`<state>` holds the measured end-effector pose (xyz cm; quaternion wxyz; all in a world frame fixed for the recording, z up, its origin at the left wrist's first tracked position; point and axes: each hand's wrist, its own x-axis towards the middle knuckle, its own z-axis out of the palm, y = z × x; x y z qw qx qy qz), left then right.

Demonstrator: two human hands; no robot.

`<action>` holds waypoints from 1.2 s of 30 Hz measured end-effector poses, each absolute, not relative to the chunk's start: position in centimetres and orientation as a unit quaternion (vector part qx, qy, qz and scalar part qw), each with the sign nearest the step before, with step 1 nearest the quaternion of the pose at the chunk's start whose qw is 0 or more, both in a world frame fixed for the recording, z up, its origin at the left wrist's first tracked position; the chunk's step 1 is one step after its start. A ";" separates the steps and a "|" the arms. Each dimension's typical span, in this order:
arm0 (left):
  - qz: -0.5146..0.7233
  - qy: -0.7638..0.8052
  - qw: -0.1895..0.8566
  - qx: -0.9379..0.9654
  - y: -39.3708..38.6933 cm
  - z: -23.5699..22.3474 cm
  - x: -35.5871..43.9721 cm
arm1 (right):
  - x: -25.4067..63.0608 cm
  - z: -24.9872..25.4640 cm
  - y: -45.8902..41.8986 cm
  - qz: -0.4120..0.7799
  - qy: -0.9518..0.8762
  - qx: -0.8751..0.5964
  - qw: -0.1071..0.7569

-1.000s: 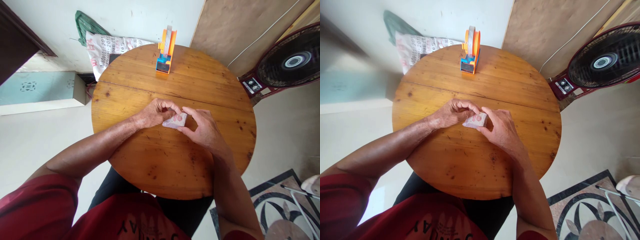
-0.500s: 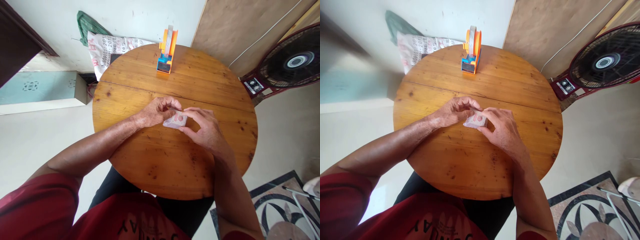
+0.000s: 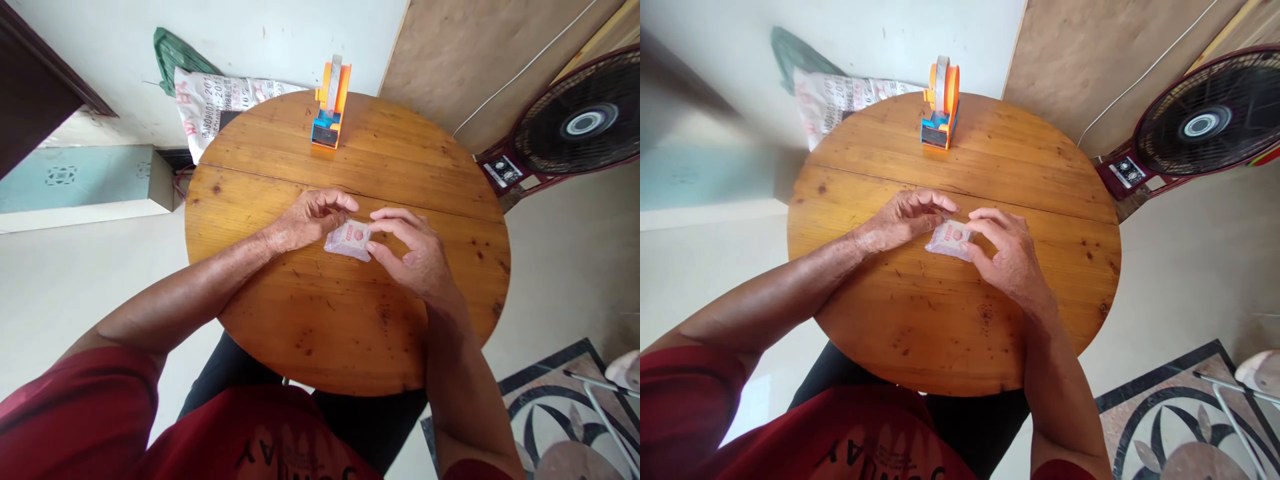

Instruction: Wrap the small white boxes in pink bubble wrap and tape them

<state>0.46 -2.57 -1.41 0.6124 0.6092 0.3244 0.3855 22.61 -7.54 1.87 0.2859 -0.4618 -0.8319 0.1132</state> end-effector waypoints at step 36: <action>0.346 0.315 0.585 0.663 -2.6 -1.4 0.8 | 21.6 0.3 -6.9 0.053 -0.841 -0.454 0.290</action>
